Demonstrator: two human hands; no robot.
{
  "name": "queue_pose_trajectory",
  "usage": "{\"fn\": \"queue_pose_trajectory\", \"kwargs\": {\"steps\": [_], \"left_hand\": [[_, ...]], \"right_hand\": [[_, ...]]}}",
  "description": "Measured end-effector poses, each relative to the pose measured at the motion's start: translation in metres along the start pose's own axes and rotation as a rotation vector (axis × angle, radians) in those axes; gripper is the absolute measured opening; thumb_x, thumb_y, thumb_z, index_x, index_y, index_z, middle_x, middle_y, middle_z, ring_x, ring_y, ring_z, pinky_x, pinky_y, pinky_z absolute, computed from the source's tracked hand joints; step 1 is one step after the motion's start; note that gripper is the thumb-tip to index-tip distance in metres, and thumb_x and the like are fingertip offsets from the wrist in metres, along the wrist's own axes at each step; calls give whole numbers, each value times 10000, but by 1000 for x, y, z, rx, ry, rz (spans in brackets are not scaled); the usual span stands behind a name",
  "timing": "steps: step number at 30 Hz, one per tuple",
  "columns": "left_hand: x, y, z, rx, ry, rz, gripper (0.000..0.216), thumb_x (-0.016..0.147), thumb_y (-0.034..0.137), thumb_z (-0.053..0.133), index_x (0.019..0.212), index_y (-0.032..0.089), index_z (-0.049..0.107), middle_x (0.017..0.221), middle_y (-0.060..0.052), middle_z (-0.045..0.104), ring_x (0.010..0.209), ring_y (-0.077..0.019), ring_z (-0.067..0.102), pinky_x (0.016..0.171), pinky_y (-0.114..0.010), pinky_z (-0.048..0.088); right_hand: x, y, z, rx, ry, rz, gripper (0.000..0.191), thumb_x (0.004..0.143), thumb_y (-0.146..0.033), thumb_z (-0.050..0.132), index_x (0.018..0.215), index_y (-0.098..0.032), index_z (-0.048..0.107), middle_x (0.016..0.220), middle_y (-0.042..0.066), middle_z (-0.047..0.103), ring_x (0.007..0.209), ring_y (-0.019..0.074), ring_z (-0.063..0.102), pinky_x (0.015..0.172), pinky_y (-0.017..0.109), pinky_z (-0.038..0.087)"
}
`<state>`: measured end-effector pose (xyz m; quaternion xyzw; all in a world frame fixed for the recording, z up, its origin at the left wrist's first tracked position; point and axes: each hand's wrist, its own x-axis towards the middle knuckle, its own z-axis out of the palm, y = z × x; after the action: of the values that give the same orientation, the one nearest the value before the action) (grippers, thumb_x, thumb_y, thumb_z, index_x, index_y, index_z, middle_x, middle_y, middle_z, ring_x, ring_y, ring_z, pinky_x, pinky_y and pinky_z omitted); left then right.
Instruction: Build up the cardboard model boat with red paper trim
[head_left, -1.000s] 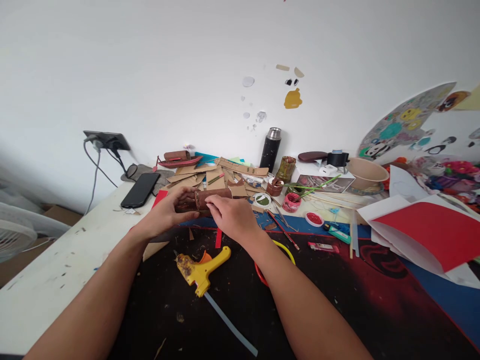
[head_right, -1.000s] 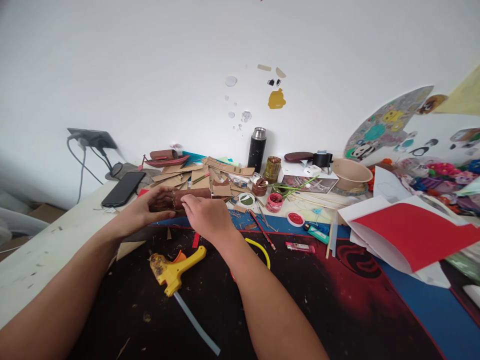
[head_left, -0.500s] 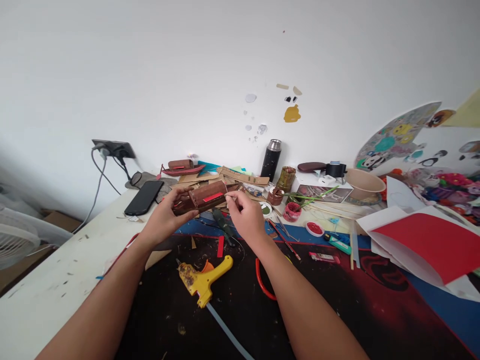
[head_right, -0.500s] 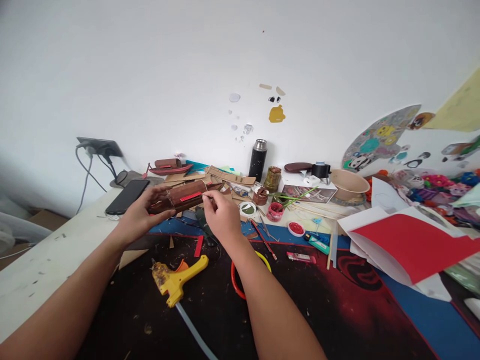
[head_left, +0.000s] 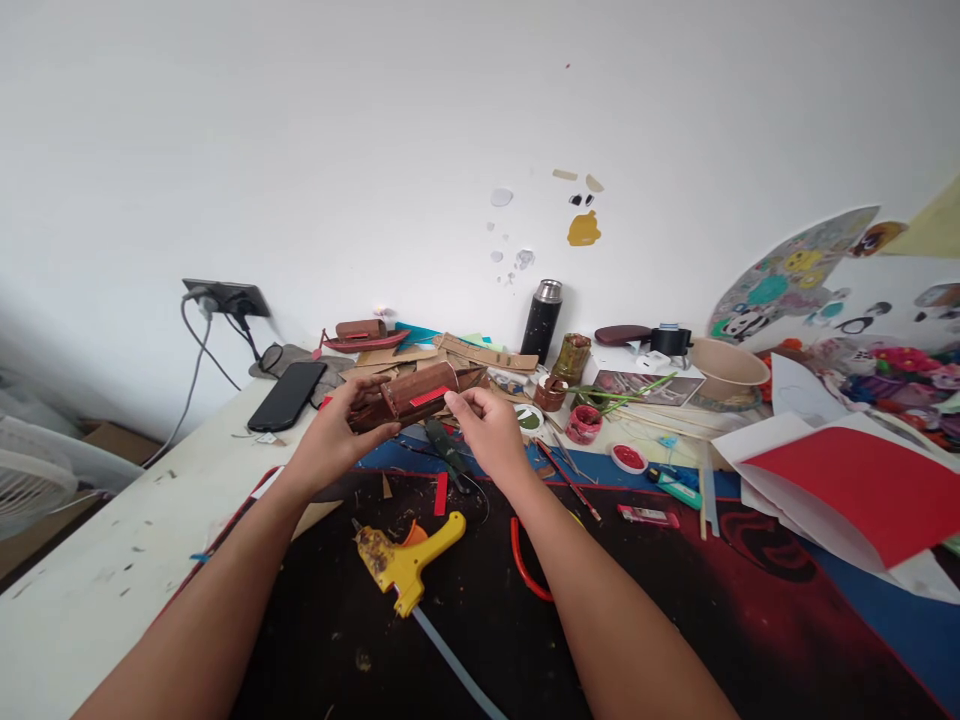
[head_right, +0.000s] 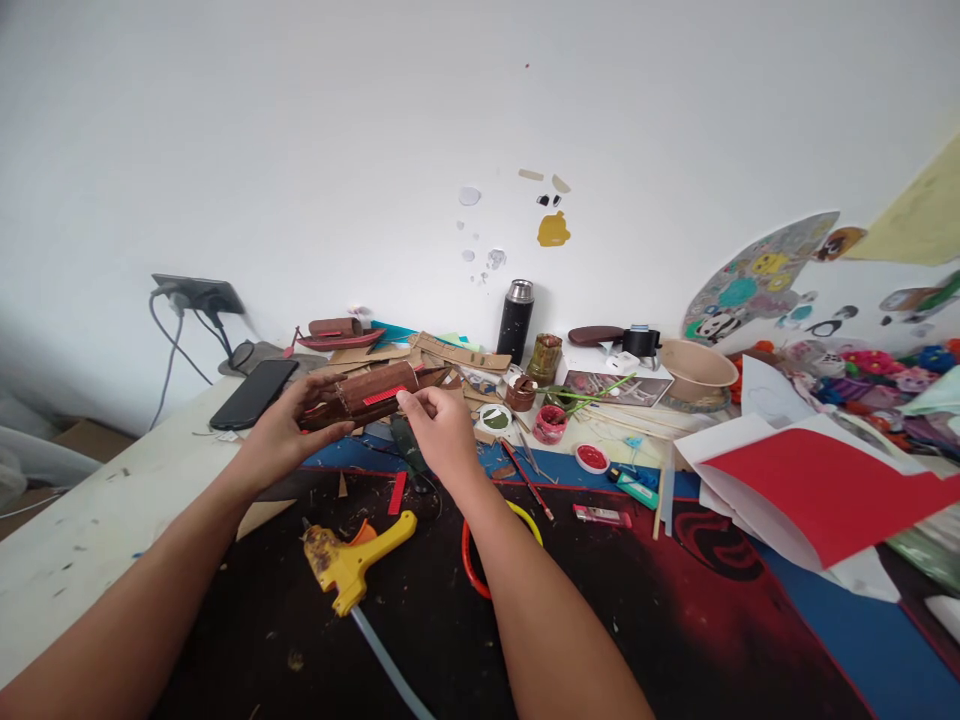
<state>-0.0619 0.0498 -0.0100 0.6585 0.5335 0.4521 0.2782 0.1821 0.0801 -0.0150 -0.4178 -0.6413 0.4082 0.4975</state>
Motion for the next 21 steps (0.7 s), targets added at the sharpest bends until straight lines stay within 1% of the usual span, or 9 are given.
{"fn": "queue_pose_trajectory", "kwargs": {"steps": [4, 7, 13, 16, 19, 21], "left_hand": [[-1, 3, 2, -21, -1, 5, 768, 783, 618, 904, 1375, 252, 577, 1454, -163, 766, 1355, -406, 732, 1204, -619, 560], [-1, 5, 4, -48, -5, 7, 764, 784, 625, 907, 1367, 253, 583, 1428, -158, 778, 1346, -401, 737, 1204, -614, 563], [-2, 6, 6, -73, -3, 3, 780, 773, 644, 920, 1367, 260, 590, 1403, -150, 786, 1344, -398, 737, 1202, -612, 568], [-1, 5, 6, -101, -12, 3, 789, 779, 659, 911, 1376, 258, 585, 1417, -156, 781, 1346, -403, 738, 1188, -615, 580], [-1, 6, 7, -95, -14, 5, 779, 780, 636, 914, 1375, 252, 589, 1421, -160, 780, 1348, -405, 739, 1183, -606, 585], [-2, 6, 7, -86, -11, 6, 772, 776, 616, 919, 1374, 251, 594, 1412, -158, 784, 1345, -405, 741, 1187, -606, 582]], "right_hand": [[1, 9, 5, 54, -61, 106, 582, 953, -767, 658, 702, -245, 596, 559, -41, 483, 563, 163, 480, 563, 289, 348], [2, 19, 9, 114, -90, 157, 649, 928, -847, 655, 696, -244, 587, 541, -50, 450, 525, 148, 447, 520, 282, 317], [3, 28, 13, 147, -129, 200, 666, 922, -866, 661, 710, -237, 603, 533, -53, 436, 486, 135, 422, 475, 271, 296], [3, 28, 13, 139, -134, 215, 668, 903, -873, 679, 703, -243, 588, 531, -52, 437, 478, 136, 423, 462, 270, 293], [3, 26, 13, 169, -137, 232, 680, 882, -888, 691, 689, -251, 550, 524, -58, 426, 468, 131, 416, 451, 267, 286], [3, 24, 13, 202, -146, 242, 688, 873, -900, 690, 692, -251, 552, 518, -63, 416, 460, 127, 409, 444, 266, 281]]}}
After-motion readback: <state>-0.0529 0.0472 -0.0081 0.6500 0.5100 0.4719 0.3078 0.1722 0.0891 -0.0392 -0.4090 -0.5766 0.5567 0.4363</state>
